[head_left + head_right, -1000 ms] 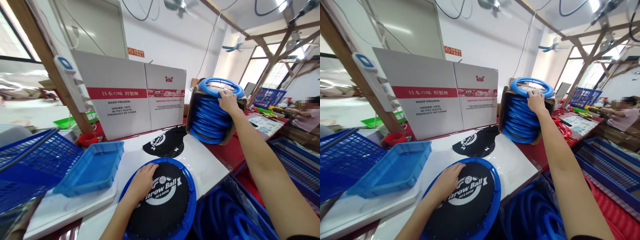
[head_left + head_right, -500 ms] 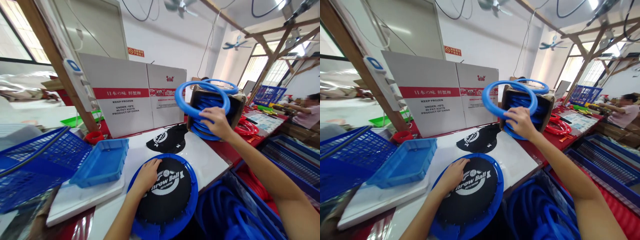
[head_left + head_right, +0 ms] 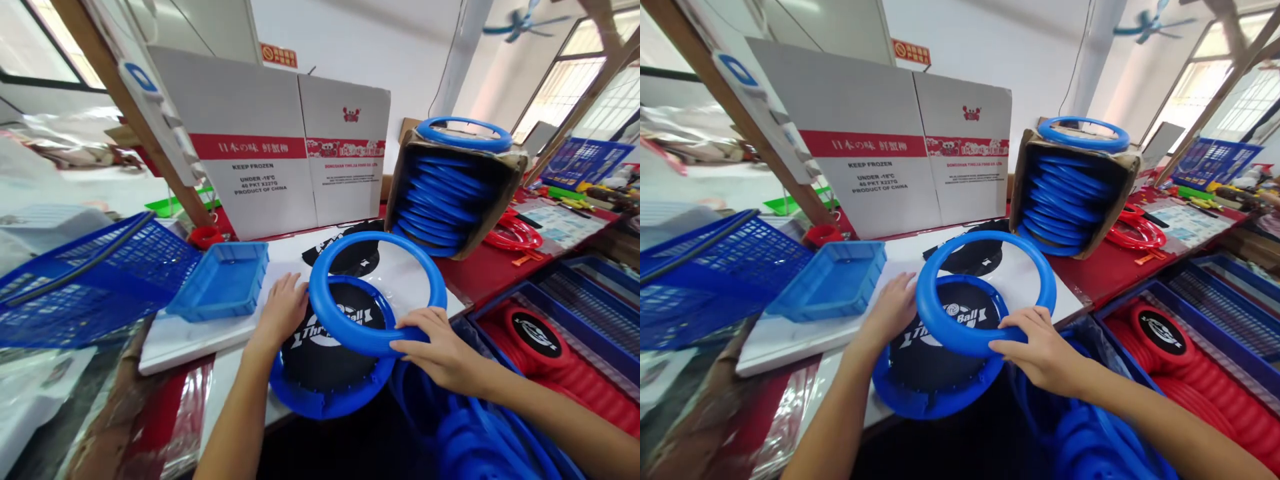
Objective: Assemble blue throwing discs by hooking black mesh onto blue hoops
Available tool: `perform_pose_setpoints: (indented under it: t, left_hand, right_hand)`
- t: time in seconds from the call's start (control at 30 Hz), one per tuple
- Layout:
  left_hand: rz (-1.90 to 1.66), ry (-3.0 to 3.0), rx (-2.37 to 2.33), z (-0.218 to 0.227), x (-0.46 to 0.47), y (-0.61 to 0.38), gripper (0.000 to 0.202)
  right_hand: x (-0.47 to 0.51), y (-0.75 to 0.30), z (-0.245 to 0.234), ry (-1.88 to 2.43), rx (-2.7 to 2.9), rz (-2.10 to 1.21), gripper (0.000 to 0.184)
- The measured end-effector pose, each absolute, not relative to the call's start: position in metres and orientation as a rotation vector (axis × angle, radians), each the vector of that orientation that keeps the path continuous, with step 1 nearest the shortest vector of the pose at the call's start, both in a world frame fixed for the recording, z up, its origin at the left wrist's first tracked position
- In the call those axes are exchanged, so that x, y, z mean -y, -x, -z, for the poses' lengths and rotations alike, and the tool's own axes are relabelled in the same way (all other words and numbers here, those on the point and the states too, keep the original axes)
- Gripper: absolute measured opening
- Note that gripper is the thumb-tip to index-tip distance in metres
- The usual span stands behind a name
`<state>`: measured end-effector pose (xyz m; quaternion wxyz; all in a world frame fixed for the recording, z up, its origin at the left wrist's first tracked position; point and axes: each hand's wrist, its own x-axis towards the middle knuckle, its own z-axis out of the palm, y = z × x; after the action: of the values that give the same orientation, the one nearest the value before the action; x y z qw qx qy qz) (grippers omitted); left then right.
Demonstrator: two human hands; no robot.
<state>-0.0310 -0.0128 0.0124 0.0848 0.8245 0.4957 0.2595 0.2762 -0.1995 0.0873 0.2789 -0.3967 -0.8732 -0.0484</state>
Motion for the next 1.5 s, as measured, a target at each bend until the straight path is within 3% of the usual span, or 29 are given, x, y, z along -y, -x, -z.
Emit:
perform_pose_setpoints:
  t: [0.13,0.2,0.27,0.37,0.43,0.53,0.7,0.93,1.27,1.5]
  left_hand:
    - [-1.391,-1.992,-1.532,-0.025,0.092,0.018,0.023]
    - [-1.772,-1.509,-1.477,-0.011,0.151,0.0,0.015]
    - [-1.925,-1.079,-1.35,0.015,0.211,-0.022,0.008]
    - [-1.839,-0.634,-1.312,0.063,0.278,-0.05,0.025]
    - [-1.597,-0.533,-1.27,0.088,0.297,-0.061,0.039]
    - [-1.371,-0.52,-1.083,0.101,0.293,-0.064,0.056]
    - [-1.466,-0.445,-0.99,0.079,0.26,-0.054,0.067]
    - [-1.424,-0.401,-0.807,0.045,0.253,-0.065,0.061]
    - [-1.477,-0.565,-0.762,-0.009,0.251,-0.068,0.048]
    - [-1.432,-0.623,-0.605,-0.047,0.248,-0.077,0.05]
  right_hand:
    - [0.206,-0.282,-0.085,1.123,2.326,0.145,0.03]
    - [0.205,-0.279,-0.08,1.153,2.358,0.127,0.03]
    - [0.2,-0.272,-0.072,1.156,2.423,0.058,0.03]
    - [0.191,-0.255,-0.059,1.107,2.513,-0.114,0.027]
    - [0.186,-0.243,-0.05,1.065,2.541,-0.195,0.023]
    - [0.183,-0.23,-0.037,0.973,2.577,-0.213,0.022]
    - [0.186,-0.231,-0.025,0.891,2.728,-0.162,0.035]
    - [0.188,-0.274,-0.038,1.019,2.619,-0.187,0.056]
    - [0.19,-0.288,-0.093,0.922,2.373,-0.342,0.054]
    - [0.211,-0.272,-0.127,0.876,2.282,-0.322,0.05]
